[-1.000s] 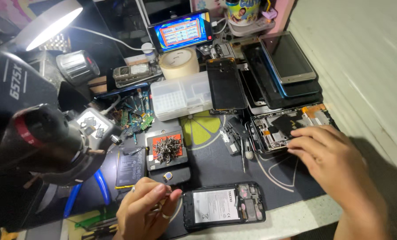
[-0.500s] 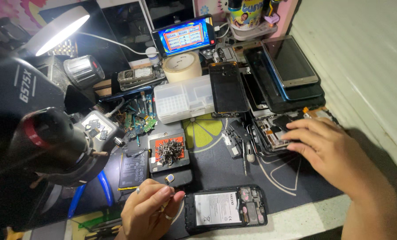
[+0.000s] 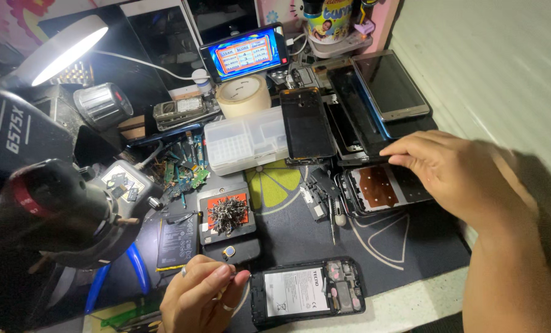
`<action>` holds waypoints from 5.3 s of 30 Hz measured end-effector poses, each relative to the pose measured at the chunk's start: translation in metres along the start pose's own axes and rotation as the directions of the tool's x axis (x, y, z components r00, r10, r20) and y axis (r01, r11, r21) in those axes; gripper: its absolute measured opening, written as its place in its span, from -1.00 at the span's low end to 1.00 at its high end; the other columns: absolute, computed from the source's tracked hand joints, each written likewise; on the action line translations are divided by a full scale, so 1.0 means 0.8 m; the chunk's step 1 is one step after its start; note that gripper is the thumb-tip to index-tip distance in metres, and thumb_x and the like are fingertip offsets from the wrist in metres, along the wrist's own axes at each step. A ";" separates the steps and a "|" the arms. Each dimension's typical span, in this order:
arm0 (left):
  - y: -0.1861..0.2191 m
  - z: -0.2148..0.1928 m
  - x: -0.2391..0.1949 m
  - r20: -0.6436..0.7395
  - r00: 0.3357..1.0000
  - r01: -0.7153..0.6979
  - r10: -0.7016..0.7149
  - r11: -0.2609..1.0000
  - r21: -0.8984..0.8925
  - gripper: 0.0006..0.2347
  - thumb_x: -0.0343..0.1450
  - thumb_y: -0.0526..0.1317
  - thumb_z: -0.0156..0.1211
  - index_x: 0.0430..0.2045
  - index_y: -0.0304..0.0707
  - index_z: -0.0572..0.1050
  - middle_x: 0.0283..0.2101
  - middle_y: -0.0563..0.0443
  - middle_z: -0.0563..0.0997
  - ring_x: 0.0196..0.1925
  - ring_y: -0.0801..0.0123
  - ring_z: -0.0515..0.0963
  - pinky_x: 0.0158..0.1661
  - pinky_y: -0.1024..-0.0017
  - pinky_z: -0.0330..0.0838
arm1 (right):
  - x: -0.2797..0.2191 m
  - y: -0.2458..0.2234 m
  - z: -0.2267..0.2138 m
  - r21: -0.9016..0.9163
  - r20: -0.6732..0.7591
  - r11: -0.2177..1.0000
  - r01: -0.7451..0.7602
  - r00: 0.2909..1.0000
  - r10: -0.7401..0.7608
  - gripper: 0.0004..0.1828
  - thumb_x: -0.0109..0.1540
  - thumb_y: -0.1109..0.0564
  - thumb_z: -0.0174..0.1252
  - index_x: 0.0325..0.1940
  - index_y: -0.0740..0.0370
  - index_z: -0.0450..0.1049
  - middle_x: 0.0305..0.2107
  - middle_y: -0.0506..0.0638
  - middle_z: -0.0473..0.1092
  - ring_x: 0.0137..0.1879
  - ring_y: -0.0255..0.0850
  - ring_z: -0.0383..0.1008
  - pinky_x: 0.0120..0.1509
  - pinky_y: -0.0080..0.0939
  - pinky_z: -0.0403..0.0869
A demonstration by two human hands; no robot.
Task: The person works on a disassembled smartphone, using a screwdriver to remove screws and a prying tool to separate internal components. They handle the battery and other parts while organizing tools and parts on the workbench.
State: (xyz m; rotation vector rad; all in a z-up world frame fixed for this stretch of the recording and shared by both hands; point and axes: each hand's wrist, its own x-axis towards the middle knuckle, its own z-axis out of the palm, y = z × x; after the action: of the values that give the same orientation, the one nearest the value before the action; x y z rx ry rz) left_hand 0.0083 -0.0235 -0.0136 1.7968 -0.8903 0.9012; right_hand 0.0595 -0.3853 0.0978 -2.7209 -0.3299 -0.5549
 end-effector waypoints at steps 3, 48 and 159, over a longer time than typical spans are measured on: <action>0.001 0.001 -0.001 -0.014 1.000 -0.002 0.002 1.000 0.008 -0.54 0.29 -0.43 0.47 0.02 -0.26 0.36 -0.41 -0.05 0.61 -0.49 0.40 0.59 -0.48 0.51 0.45 | 0.004 -0.004 -0.008 -0.098 -0.057 0.995 0.035 0.998 -0.041 -0.81 0.25 0.17 0.26 -0.06 0.15 0.64 -0.27 -0.01 0.61 -0.32 -0.21 0.59 -0.35 -0.24 0.46; 0.009 -0.011 0.010 0.075 0.990 -0.117 0.118 0.993 -0.014 -0.57 0.38 -0.45 0.43 0.06 -0.29 0.34 -0.35 -0.06 0.59 -0.44 0.32 0.57 -0.44 0.43 0.44 | -0.189 -0.005 0.062 -0.132 -0.279 0.987 0.090 0.952 -0.124 -0.74 0.19 0.14 0.33 -0.04 0.14 0.61 0.04 0.03 0.53 0.18 -0.06 0.53 0.35 -0.02 0.51; 0.012 -0.025 0.028 0.243 0.934 -0.253 0.261 0.965 -0.067 -0.62 0.35 -0.53 0.43 0.00 -0.48 0.40 -0.27 -0.08 0.61 -0.34 0.24 0.65 -0.38 0.40 0.51 | -0.070 0.016 0.029 -0.198 0.004 0.979 0.045 0.999 -0.045 -0.88 0.05 0.20 0.29 -0.32 0.13 0.63 0.00 -0.24 0.54 0.09 -0.23 0.51 0.12 -0.20 0.48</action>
State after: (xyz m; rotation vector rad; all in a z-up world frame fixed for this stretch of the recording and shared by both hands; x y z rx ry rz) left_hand 0.0062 -0.0128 0.0157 1.8167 -1.3199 0.8235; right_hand 0.0208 -0.3968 0.0512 -2.9108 -0.3538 -0.6325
